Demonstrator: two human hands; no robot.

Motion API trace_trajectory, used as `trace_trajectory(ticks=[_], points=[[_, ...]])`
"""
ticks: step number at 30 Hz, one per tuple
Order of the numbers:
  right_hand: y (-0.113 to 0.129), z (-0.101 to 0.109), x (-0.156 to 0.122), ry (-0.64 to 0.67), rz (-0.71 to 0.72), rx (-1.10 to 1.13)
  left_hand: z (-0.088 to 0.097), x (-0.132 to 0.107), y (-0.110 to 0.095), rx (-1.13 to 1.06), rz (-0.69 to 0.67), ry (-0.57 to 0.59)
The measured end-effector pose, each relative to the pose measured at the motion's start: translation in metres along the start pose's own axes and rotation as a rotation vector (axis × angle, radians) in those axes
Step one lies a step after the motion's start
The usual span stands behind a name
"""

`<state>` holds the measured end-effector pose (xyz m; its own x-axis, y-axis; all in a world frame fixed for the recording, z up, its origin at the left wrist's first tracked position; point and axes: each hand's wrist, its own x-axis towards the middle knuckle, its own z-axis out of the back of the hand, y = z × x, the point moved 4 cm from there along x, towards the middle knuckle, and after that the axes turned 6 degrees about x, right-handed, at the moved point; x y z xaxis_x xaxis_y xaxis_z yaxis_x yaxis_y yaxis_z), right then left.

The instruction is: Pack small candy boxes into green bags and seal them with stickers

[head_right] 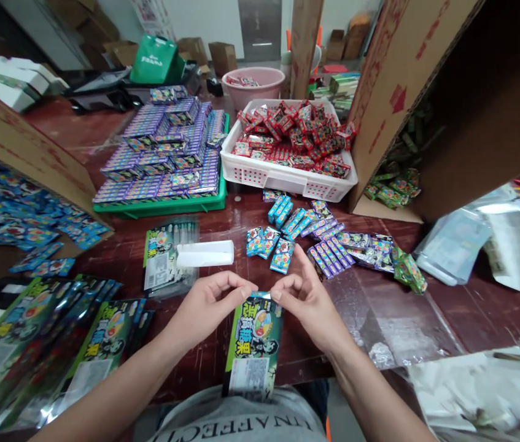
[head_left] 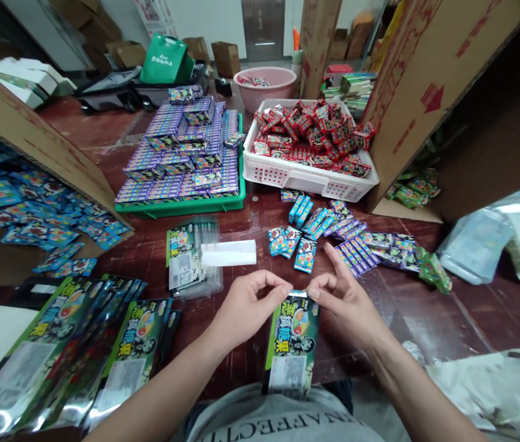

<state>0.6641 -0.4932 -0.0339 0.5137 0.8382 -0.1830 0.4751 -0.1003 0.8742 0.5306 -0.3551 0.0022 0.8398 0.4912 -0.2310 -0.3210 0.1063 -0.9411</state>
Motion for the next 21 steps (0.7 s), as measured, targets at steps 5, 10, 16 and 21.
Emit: trace_trajectory(ticks=[5, 10, 16, 21], points=[[0.008, 0.018, -0.01, 0.076, 0.074, -0.171, -0.009, -0.008, 0.016, -0.06, -0.092, 0.025], [0.044, 0.008, -0.002, 0.209, 0.163, -0.558, -0.013, -0.005, 0.02, -0.065, -0.075, 0.007], [0.04, -0.016, 0.014, 0.358, 0.18, -0.851, -0.013, -0.006, 0.014, -0.059, -0.105, 0.007], [0.025, -0.014, 0.003, 0.248, 0.411, -0.969, -0.011, -0.02, 0.021, -0.028, -0.07, -0.074]])
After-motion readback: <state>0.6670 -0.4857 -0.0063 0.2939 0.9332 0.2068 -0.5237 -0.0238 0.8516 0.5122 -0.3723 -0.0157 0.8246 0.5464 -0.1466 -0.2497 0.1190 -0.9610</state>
